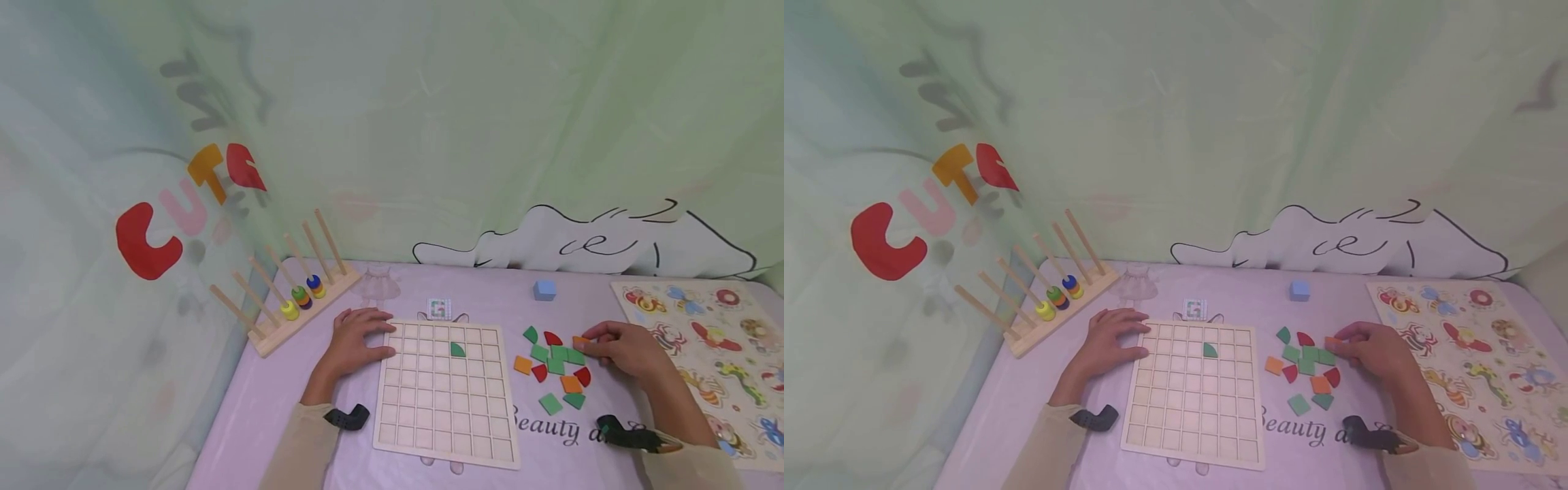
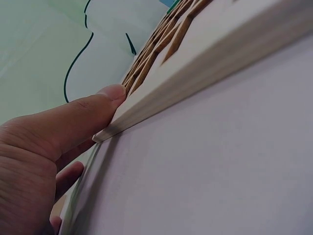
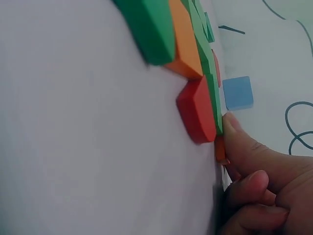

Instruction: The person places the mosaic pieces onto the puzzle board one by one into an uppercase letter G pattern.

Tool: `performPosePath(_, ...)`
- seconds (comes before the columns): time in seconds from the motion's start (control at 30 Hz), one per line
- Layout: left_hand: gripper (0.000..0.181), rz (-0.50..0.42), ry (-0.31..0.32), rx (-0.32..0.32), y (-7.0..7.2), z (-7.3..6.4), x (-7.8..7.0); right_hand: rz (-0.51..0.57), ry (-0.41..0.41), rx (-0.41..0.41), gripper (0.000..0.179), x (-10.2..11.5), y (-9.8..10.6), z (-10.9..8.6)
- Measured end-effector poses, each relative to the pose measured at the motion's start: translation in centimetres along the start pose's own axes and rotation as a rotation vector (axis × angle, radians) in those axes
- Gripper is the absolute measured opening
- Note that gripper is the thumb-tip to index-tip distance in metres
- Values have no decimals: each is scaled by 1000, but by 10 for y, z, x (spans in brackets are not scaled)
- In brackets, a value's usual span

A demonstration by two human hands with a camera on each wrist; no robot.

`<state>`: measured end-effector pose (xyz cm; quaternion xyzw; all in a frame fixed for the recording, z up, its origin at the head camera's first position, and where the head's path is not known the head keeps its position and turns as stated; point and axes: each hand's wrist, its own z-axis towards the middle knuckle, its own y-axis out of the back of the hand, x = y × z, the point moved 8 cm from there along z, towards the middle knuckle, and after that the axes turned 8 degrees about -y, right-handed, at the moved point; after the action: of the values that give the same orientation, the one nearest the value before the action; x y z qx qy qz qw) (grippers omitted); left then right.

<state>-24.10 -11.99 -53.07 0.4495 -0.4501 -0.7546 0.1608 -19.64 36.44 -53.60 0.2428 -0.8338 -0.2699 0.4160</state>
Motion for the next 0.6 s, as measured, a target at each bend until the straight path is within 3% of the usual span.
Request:
performPosePath(0.4, 41, -4, -1, -5, -1, 0, 1, -18, -2, -17, 60, 0, -1, -1)
performPosePath(0.6, 41, 3, 5, -8, -1, 0, 1, -18, 29, 24, 66, -2, -3, -1)
